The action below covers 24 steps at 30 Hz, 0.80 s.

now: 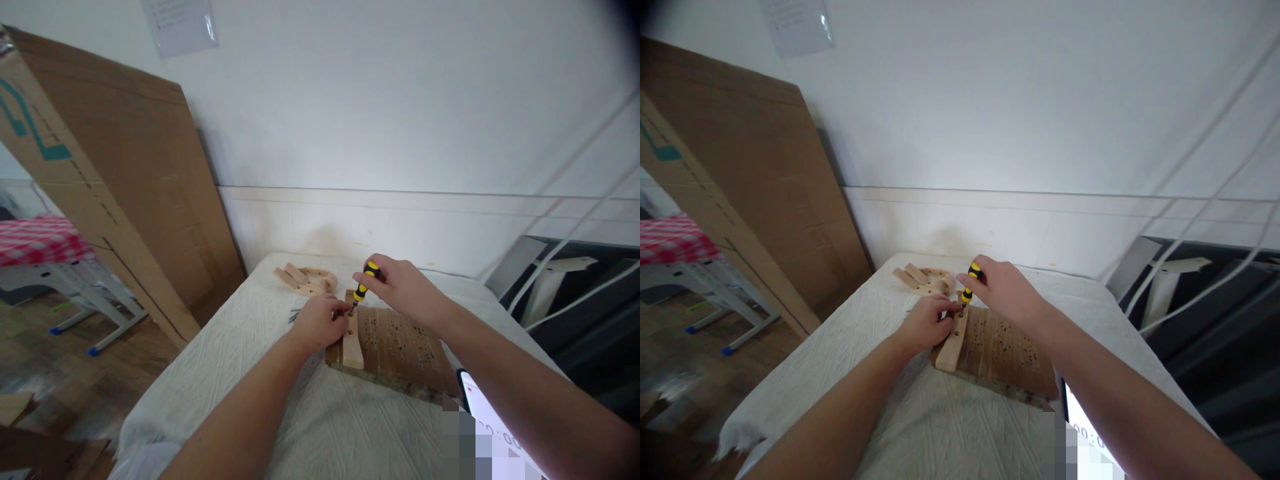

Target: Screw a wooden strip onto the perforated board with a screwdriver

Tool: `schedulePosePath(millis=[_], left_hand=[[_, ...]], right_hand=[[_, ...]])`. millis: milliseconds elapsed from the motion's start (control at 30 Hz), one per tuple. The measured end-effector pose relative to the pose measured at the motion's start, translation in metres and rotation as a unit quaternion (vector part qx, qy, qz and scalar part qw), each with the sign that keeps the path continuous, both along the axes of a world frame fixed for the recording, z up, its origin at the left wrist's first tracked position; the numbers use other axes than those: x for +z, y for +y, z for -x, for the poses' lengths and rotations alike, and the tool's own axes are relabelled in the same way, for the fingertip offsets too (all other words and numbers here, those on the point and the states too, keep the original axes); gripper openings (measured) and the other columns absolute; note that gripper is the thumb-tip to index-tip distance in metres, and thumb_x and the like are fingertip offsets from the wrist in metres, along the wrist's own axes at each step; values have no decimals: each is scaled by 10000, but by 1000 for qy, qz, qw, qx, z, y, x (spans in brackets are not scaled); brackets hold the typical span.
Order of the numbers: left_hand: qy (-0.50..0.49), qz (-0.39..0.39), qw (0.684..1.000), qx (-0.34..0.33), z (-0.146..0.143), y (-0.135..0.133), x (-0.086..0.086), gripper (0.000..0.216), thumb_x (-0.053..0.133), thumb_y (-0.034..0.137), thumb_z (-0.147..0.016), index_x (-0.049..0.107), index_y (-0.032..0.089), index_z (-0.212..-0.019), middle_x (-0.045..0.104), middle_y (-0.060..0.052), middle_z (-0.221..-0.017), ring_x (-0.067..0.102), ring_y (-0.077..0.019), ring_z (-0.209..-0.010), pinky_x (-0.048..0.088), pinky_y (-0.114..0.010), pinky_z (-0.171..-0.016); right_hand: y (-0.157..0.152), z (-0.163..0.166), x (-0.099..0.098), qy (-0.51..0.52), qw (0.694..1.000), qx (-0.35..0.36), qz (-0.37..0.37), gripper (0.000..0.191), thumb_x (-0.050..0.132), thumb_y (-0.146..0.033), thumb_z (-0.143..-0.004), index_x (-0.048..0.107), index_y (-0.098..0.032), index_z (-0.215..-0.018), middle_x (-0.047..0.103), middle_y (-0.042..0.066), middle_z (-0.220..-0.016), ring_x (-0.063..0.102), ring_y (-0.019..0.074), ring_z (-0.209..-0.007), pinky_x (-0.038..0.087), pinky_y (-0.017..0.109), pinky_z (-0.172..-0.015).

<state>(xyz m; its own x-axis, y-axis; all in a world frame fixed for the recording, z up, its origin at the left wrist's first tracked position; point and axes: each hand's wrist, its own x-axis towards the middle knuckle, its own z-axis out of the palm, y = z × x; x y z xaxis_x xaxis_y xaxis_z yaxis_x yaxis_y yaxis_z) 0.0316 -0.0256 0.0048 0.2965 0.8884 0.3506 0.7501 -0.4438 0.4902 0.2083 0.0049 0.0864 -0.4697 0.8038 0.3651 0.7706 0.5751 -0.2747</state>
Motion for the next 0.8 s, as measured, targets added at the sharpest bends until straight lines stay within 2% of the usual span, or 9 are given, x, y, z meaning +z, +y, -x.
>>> schedulePosePath(millis=[67,167,267,367,433,533,633,733,800], left_hand=[[1,1,1000,3,0,-1,1,351,477,131,-692,723,192,-934,667,-40,-795,560,-148,-652,437,-255,-634],[6,-1,1000,1,1,-1,2,346,467,146,-717,719,186,-950,668,-49,-803,577,-164,-697,446,-273,-676],[-11,-7,1000,-3,2,-2,3,350,406,143,-767,707,182,-942,671,-54,-847,589,-178,-793,448,-294,-753],[-76,-25,997,3,4,0,2,390,360,114,-774,669,175,-1004,662,-50,-904,578,-178,-871,442,-309,-811],[-128,-46,991,5,4,0,2,360,371,124,-781,658,166,-994,655,-51,-903,571,-180,-894,439,-317,-830],[-204,-76,976,19,3,-2,5,273,404,199,-837,651,156,-945,649,-61,-896,574,-178,-890,443,-313,-831],[-248,-88,965,20,-1,-5,11,275,438,290,-874,641,154,-1001,639,-76,-964,578,-167,-876,460,-291,-787],[-248,-78,965,-18,-4,-7,16,291,479,327,-870,634,155,-1047,627,-82,-1011,577,-157,-851,466,-269,-730],[-236,-67,968,-46,-6,-7,17,269,486,314,-869,637,159,-1030,632,-72,-999,572,-147,-821,462,-260,-714]], right_hand=[[-2,2,1,4,1000,-3,-2,346,388,-491,-893,542,-203,-778,587,24,-588,549,172,-548,336,277,-509],[-2,0,2,21,999,38,-8,364,319,-446,-927,558,-198,-808,638,55,-713,597,192,-684,405,299,-616],[2,-3,0,72,995,70,-14,273,372,-365,-911,574,-186,-949,663,83,-877,610,204,-829,446,329,-739],[6,-6,-2,156,985,69,36,283,471,-303,-849,506,-195,-1108,667,61,-889,612,173,-721,481,313,-661],[6,-6,-3,187,978,74,49,265,488,-251,-821,511,-208,-1082,670,44,-881,608,160,-691,487,303,-635],[4,-7,-2,175,978,108,32,208,462,-191,-822,562,-214,-1003,669,43,-929,617,170,-790,492,315,-699],[1,-5,0,164,970,179,8,240,440,-176,-849,571,-229,-1043,633,54,-1045,597,175,-915,492,322,-768],[-3,-2,-1,161,960,229,-13,230,456,-214,-869,584,-223,-1060,558,89,-1111,560,181,-998,496,319,-797],[-4,0,-1,156,960,233,-5,235,479,-250,-871,590,-217,-1076,543,96,-1087,566,177,-966,506,317,-785]])
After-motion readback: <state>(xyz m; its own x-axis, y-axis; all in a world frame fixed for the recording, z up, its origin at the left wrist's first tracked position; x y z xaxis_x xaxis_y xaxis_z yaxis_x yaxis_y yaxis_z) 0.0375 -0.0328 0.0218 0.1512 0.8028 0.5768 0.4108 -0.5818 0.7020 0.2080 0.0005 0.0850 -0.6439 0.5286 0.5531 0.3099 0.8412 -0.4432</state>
